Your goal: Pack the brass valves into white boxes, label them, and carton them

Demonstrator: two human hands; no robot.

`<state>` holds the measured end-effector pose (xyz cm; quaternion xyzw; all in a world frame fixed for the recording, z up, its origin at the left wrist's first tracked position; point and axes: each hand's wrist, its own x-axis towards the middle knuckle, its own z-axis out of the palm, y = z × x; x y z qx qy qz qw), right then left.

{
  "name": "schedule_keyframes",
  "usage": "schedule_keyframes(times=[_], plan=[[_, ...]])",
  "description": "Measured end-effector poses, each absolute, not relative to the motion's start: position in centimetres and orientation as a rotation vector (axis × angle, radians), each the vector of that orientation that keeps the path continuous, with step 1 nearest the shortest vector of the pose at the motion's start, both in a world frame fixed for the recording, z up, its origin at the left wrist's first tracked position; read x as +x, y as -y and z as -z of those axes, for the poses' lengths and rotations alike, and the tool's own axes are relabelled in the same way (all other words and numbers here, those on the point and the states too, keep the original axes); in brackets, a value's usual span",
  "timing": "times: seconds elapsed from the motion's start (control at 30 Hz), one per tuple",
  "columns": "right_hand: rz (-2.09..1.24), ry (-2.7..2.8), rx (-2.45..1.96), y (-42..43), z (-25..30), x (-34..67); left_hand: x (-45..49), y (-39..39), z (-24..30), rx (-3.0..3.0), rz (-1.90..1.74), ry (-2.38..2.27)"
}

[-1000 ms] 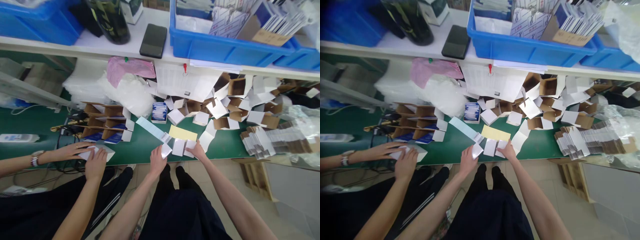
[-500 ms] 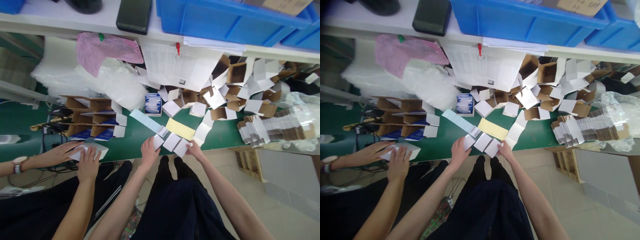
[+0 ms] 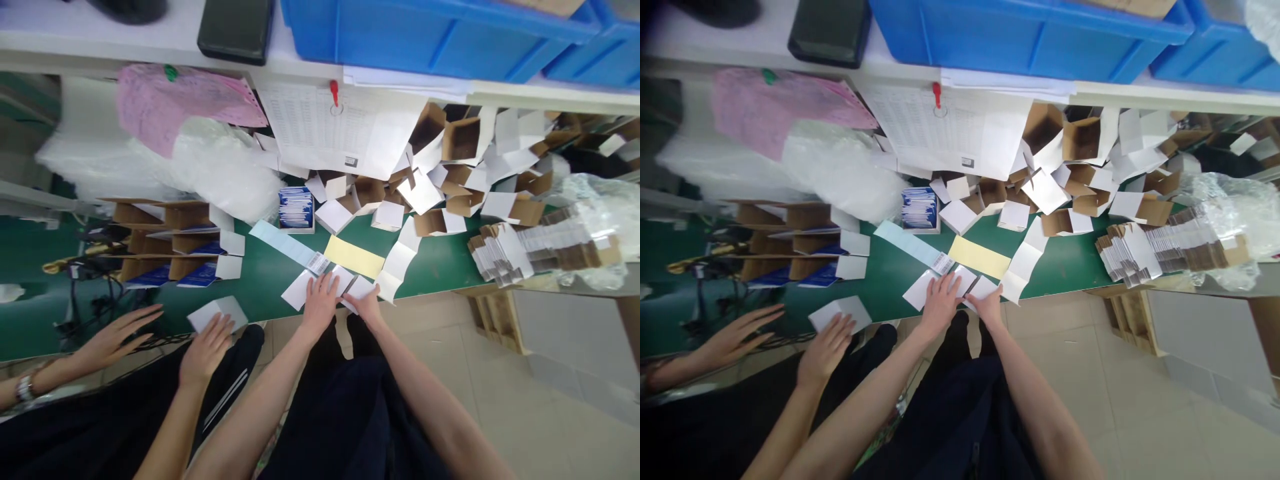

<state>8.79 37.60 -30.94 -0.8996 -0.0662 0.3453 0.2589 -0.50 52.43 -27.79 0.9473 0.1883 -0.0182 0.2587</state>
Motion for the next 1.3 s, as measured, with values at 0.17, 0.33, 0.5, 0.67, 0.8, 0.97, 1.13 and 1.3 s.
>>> schedule_keyframes(times=[0.17,0.33,0.5,0.67,0.8,0.97,1.13,1.3], plan=[[-1.020,0.277,-2.525,-36.3,30.4,10.8,-1.0,-52.7,27.4,2.572,0.047,-0.523],[-1.006,0.659,-2.597,-33.2,28.0,15.5,-0.7,-52.1,27.0,2.552,0.044,-0.517],[-0.979,1.043,-2.618,-30.5,25.6,19.6,-0.2,-50.5,26.6,2.537,0.030,-0.567],[-1.000,1.352,-2.522,-32.1,24.4,23.5,0.5,-46.6,25.5,2.461,-0.045,-0.818],[-0.982,1.454,-2.450,-39.0,25.9,26.4,0.4,-40.9,24.2,2.328,-0.136,-1.087],[-1.149,1.589,-2.271,-50.4,29.1,26.7,-1.8,-33.0,22.9,2.148,-0.221,-1.358],[-1.161,1.540,-2.191,-53.7,27.5,26.6,-6.5,-27.2,21.9,1.923,-0.323,-1.575],[-0.994,1.347,-2.146,-44.5,20.3,28.4,-8.9,-26.4,19.1,1.595,-0.447,-1.705]])
